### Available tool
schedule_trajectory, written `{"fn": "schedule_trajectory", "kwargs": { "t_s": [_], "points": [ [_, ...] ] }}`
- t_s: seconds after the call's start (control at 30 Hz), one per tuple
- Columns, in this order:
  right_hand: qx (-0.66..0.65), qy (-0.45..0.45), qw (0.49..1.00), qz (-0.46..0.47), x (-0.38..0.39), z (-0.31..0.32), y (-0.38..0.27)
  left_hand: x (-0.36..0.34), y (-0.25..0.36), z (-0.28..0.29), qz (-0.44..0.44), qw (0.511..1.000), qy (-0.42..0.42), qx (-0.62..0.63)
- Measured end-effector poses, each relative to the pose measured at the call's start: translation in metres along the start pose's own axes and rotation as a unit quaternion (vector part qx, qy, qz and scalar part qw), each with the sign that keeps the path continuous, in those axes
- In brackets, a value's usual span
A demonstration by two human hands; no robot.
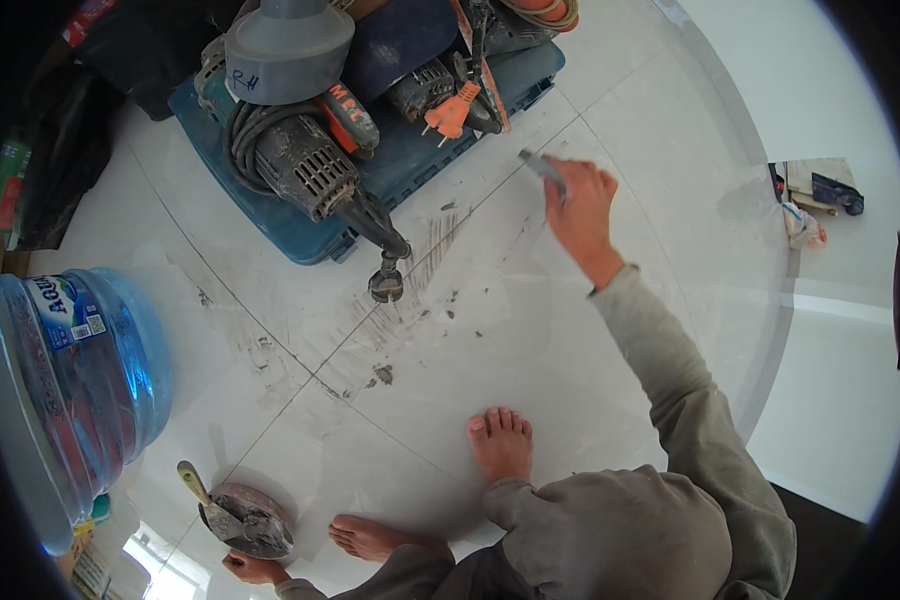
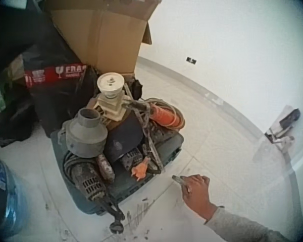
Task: The person fills a narrow gap between two white floor tiles with a grey material using a small flexible spreader tool, then uses a metal putty knife to scrape the excess material from the surface of the tiles.
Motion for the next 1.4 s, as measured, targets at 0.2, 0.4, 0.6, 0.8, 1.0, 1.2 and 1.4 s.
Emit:
{"fn": "schedule_trajectory", "kwargs": {
  "t_s": [0.2, 0.4, 0.6, 0.8, 1.0, 1.2, 1.4],
  "points": [
    [0.025, -0.001, 0.999, -0.026, -0.030, -0.037, 0.014, -0.001, -0.001, 0.001, 0.005, 1.000, 0.015, 0.002],
    [-0.073, -0.084, 0.993, 0.029, 0.023, -0.012, -0.079, 0.003, 0.010, 0.003, 0.019, 1.000, 0.007, 0.003],
    [-0.172, -0.146, 0.971, 0.082, 0.091, 0.012, -0.168, 0.003, 0.014, 0.006, 0.022, 1.000, 0.002, -0.014],
    [-0.298, -0.193, 0.935, 0.000, 0.115, 0.010, -0.140, 0.006, 0.015, 0.012, 0.017, 1.000, 0.020, -0.007],
    [-0.045, -0.033, 0.994, -0.099, 0.002, -0.014, 0.088, 0.005, 0.010, 0.007, 0.011, 1.000, 0.003, -0.001],
    [-0.017, -0.097, 0.969, -0.227, -0.056, -0.048, 0.155, 0.006, 0.014, 0.005, 0.007, 1.000, 0.015, -0.014],
    [-0.081, -0.017, 0.997, 0.010, 0.005, -0.023, 0.016, -0.003, 0.003, 0.006, 0.017, 0.999, 0.004, -0.040]
  ]
}}
Point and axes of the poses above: each hand's wrist, its own x-axis away from the middle knuckle, its own z-axis out of the back of the hand, y = z × x, the point moved 8 cm from there along -x, towards the middle knuckle, and after that the axes turned 2 degrees about z, right-handed, at the moved point
